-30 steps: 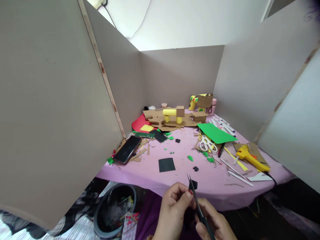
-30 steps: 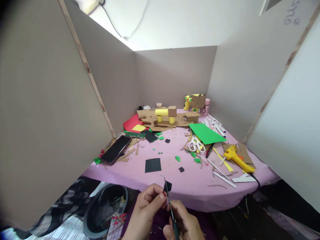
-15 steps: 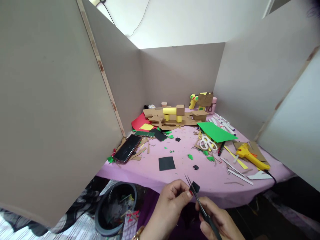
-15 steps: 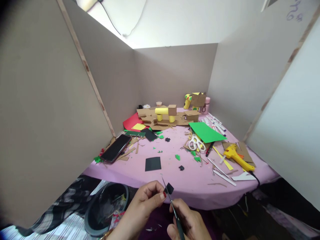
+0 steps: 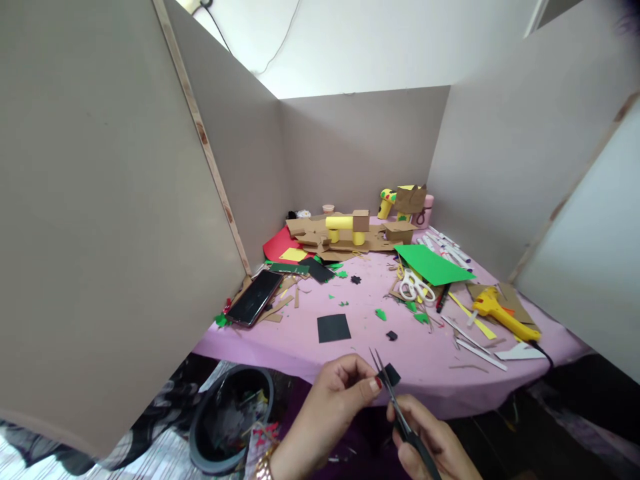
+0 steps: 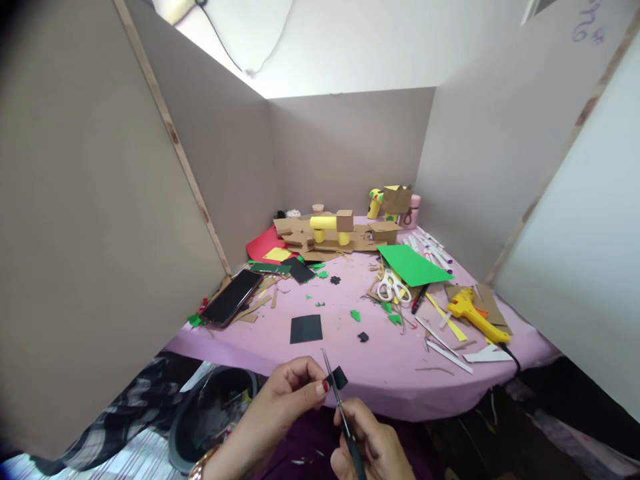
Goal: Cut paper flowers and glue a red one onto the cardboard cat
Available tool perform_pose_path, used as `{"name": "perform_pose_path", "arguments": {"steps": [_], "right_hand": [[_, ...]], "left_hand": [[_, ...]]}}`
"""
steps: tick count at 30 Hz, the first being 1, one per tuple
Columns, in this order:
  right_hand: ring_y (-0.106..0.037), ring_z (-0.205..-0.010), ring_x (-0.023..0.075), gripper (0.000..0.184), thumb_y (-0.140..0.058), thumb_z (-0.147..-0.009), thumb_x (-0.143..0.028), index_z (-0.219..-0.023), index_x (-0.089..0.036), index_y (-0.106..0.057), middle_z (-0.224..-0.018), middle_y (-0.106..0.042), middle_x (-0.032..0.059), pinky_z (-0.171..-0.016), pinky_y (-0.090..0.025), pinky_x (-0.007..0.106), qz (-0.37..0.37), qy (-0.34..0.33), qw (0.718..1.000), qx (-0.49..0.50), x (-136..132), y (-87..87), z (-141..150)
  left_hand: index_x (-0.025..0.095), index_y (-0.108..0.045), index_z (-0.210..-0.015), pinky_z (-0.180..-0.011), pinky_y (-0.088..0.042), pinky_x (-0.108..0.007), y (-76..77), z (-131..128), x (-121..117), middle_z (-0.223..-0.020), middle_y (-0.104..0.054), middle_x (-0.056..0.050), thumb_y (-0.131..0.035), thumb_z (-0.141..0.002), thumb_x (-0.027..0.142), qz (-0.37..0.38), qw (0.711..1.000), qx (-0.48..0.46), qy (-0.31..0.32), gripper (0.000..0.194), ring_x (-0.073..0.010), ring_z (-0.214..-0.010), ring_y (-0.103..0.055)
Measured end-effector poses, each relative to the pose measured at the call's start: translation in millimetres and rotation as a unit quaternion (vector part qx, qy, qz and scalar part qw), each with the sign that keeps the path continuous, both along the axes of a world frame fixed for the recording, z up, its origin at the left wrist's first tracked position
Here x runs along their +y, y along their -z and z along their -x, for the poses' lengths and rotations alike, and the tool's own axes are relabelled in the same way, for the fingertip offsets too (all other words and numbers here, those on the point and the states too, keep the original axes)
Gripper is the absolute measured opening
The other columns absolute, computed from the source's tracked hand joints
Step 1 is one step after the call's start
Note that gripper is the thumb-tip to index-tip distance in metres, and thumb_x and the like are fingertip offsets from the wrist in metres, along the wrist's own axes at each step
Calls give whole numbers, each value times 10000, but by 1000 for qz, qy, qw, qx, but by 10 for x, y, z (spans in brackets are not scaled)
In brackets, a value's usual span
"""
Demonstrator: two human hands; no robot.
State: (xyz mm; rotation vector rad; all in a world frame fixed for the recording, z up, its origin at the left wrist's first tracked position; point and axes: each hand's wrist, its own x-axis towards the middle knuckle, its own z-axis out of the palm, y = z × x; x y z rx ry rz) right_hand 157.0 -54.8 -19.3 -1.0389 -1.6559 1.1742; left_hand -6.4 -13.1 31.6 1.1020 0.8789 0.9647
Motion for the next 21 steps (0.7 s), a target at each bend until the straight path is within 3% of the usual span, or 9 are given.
{"name": "perform_pose_path", "arguments": {"steps": [4,7,14,21], "right_hand": [[-391,-530,131,436,-494,-797,-612,-927,-200,-555,-609,-423,-30,-504,-392,226,-25,18,999,21,16,16,67],[-453,-542,147,433,-505,-800,-597,-948,-197,-580,-586,-457,-25,-532,-431,237,-42,40,998,26,11,31,97],[-440,-510,149,415,-499,-816,-568,-999,-202,-569,-560,-429,-39,-527,-437,243,-43,34,998,6,10,4,52],[-392,-522,132,401,-488,-807,-588,-890,-200,-550,-602,-410,-36,-508,-391,226,-38,20,999,-11,8,-33,17]], "left_hand": [[162,-540,-651,-551,-337,-224,176,-204,-91,-541,-528,32,-726,-667,386,39,990,-114,-79,291,-103,-525,-469],[154,-545,-640,-546,-347,-221,239,-298,-134,-526,-524,34,-718,-677,383,16,985,-120,-125,289,-99,-512,-472],[150,-560,-623,-552,-345,-216,141,-283,-145,-546,-547,22,-673,-712,314,-17,991,-61,-118,219,-101,-539,-457],[161,-538,-591,-518,-293,-226,121,-210,-102,-481,-503,37,-666,-673,322,2,994,-24,-105,222,-96,-488,-398]]}}
